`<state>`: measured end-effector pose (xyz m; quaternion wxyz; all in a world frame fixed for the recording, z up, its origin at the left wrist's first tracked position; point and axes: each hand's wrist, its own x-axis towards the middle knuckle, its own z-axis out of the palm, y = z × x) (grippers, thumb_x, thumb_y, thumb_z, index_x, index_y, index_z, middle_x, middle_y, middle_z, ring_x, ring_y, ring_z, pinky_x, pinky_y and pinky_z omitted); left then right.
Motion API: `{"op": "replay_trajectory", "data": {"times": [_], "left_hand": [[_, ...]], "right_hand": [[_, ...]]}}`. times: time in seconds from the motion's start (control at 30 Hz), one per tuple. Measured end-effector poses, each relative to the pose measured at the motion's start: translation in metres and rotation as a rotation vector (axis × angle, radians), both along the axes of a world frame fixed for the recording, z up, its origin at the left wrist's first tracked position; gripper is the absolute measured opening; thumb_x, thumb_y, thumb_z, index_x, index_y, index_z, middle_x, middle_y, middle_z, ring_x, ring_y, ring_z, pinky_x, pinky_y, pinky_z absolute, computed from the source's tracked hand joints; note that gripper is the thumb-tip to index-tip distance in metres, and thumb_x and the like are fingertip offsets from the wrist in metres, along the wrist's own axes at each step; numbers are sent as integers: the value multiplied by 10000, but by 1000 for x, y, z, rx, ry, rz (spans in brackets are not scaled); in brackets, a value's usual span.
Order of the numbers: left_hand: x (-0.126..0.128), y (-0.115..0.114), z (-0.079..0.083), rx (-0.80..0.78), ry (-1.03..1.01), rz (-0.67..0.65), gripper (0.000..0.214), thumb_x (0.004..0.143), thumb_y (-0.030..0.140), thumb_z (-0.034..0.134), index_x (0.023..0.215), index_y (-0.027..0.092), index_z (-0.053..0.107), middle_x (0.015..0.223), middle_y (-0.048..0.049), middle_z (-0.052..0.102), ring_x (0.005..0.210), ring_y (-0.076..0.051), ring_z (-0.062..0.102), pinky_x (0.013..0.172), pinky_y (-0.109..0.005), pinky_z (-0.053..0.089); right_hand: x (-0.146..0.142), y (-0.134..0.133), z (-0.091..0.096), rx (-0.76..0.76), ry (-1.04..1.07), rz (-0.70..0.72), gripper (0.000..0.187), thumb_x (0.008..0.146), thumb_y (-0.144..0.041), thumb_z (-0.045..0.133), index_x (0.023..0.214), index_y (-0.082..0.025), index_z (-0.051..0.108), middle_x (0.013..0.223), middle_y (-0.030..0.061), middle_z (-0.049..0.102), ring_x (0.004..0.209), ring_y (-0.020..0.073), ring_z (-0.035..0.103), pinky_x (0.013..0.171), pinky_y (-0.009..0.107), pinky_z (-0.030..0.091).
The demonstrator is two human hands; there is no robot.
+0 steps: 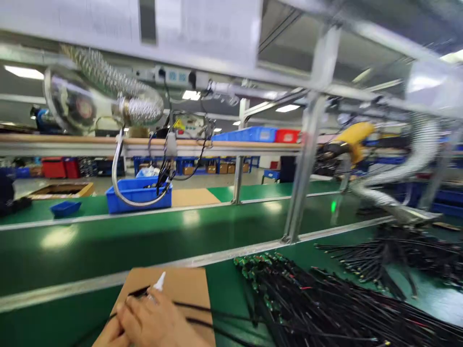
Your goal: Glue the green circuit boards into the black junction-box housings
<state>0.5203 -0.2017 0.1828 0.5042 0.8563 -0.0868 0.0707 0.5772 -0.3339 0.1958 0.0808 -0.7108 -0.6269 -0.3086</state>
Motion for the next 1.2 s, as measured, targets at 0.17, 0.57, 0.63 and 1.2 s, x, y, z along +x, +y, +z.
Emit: {"op": "replay_trajectory", "data": {"times": [0.17, 0.57, 0.63, 1.2], "left_hand": [[-32, -6, 0, -469, 409, -48, 709, 861, 724, 299, 1025, 105, 604, 603, -14, 548, 428, -108, 462, 426, -213, 382], [-8, 42, -17, 696, -112, -54, 417, 923, 173, 430, 1332, 118, 491, 1391, -103, 514, 1262, -237, 479, 1079, -389, 387], [-10, 40, -29, 791, -169, -74, 425, 935, 170, 407, 1349, 99, 471, 1405, -102, 504, 1284, -241, 461, 1078, -367, 376], [-16, 39, -42, 867, -271, -64, 551, 949, 321, 374, 1412, 22, 358, 1441, -165, 435, 1286, -302, 409, 1033, -406, 291]], "right_hand": [[6, -32, 39, -307, 419, 59, 755, 758, -312, 560, 1440, -97, 318, 1029, 165, 632, 875, 285, 582, 778, 442, 469], [99, 54, 32, 740, 1742, 182, 238, 887, -469, 529, 929, -235, 536, 620, -59, 435, 487, 91, 408, 489, 234, 374], [93, 68, 29, 762, 1885, 295, 214, 854, -431, 591, 904, -225, 560, 596, -68, 381, 476, 73, 352, 481, 213, 338], [81, 103, 3, 586, 1951, 459, 413, 905, -479, 522, 623, -182, 468, 493, -74, 273, 400, 53, 200, 377, 181, 189]]}}
